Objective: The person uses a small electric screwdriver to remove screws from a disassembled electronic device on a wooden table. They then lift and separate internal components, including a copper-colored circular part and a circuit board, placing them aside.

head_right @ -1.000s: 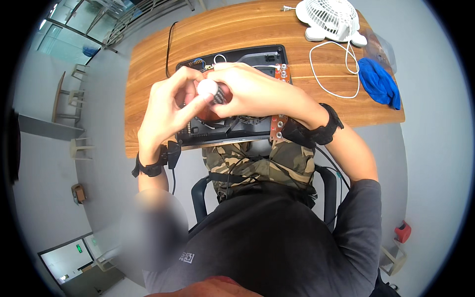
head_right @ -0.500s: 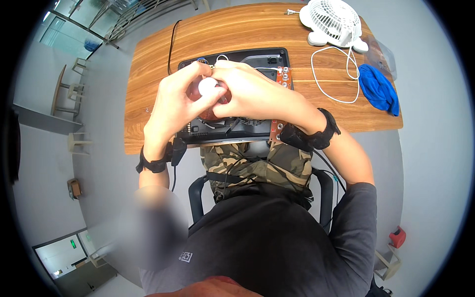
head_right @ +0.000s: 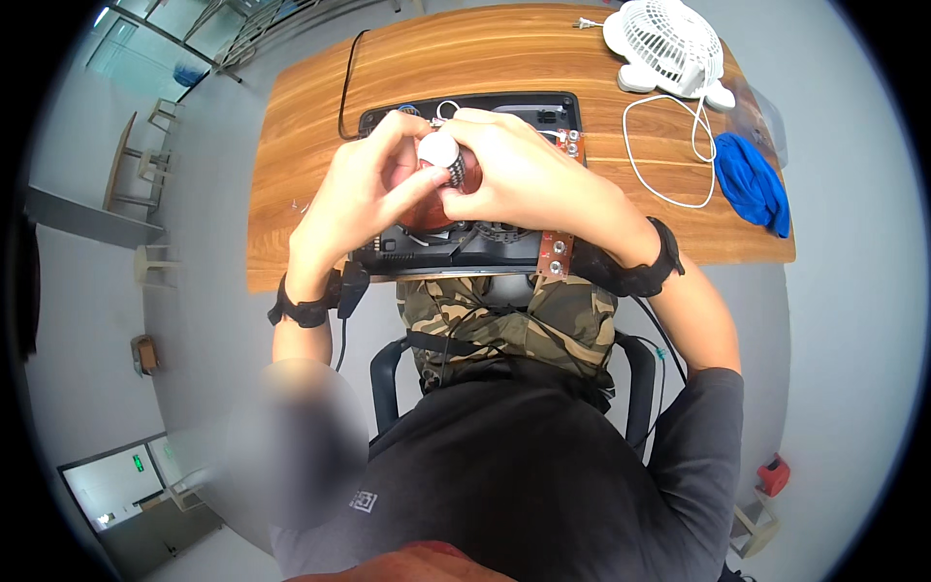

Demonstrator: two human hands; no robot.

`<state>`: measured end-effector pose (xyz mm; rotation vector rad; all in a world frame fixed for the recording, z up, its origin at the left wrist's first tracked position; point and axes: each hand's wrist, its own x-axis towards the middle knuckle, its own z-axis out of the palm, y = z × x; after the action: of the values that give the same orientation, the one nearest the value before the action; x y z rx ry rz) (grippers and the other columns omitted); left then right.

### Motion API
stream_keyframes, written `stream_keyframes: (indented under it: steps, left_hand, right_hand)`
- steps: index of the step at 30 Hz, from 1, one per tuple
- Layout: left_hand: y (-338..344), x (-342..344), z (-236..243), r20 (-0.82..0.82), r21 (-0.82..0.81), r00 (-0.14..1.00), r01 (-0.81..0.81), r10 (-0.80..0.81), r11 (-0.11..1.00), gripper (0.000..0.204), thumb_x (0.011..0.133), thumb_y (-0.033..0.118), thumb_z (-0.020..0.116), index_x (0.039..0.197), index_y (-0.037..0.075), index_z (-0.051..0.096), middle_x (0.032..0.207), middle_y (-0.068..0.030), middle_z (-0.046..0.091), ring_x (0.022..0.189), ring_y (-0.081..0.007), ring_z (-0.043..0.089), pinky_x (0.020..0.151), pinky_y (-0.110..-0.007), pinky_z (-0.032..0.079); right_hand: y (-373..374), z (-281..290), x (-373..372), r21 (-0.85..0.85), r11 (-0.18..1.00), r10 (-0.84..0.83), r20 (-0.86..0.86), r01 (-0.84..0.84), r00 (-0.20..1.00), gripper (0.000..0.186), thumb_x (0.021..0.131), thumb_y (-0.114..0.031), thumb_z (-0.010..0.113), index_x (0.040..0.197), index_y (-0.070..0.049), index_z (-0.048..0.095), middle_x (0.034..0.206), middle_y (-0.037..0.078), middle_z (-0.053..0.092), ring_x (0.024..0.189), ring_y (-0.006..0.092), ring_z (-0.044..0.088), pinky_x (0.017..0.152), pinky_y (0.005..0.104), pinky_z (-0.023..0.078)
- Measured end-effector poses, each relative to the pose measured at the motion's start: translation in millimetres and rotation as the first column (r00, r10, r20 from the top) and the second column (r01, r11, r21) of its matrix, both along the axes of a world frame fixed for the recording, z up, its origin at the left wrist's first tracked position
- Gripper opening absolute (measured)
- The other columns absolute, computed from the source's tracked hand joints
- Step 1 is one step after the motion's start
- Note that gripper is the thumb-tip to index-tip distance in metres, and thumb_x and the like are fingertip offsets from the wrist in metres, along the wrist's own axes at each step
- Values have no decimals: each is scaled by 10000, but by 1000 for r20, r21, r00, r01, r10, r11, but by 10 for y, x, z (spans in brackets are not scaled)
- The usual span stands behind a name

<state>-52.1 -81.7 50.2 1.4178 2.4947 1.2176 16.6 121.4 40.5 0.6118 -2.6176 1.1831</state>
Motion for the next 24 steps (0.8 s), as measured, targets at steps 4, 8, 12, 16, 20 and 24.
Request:
stream_keyframes:
  steps: [4,8,12,16,20,24]
  left_hand:
    - [25,12,-38,-40,30,999,-30,31,999,303,860,221,805,1032,57,617,599,-43,501,549,-168,522,559,-323,445]
    - [42,6,36,-132,-6,989,-74,73,997,316,834,254,809,963,58,597,596,-65,529,539,-198,555,549,-329,455]
    - [54,39,82,-185,38,982,-39,46,998,328,834,283,816,959,66,604,630,-93,580,584,-243,622,564,-348,492]
    - [80,-4,6,-293,67,955,-24,43,997,342,840,311,821,954,73,603,659,-113,612,622,-273,656,579,-365,515]
    - [87,16,24,-280,27,953,-112,116,993,350,839,317,825,948,73,599,668,-115,622,626,-278,657,582,-368,518]
    - [0,15,127,-170,-38,983,-72,65,997,349,842,289,826,984,65,598,668,-117,613,602,-274,630,585,-356,507]
  right_hand:
    - [-37,12,-18,63,993,-95,-12,95,995,324,748,-170,790,927,18,596,813,138,598,750,334,611,691,422,498]
    - [-76,-18,-20,7,995,-100,-20,100,995,357,732,-174,821,947,15,607,832,141,610,759,335,614,704,423,503]
    - [-98,-40,-75,-56,995,72,-89,-77,993,374,741,-178,812,996,23,626,886,171,641,860,356,648,771,431,528]
    - [-99,-12,-96,18,1000,20,-55,-19,998,423,741,-229,832,1009,30,632,944,192,669,912,372,660,807,442,537]
    - [-129,-38,-72,75,991,-96,-138,107,986,425,742,-220,855,984,41,622,929,183,663,879,377,664,776,439,539]
    - [-139,-48,-95,-11,999,37,-131,-38,991,370,753,-182,834,970,30,623,843,157,625,791,361,631,722,443,522]
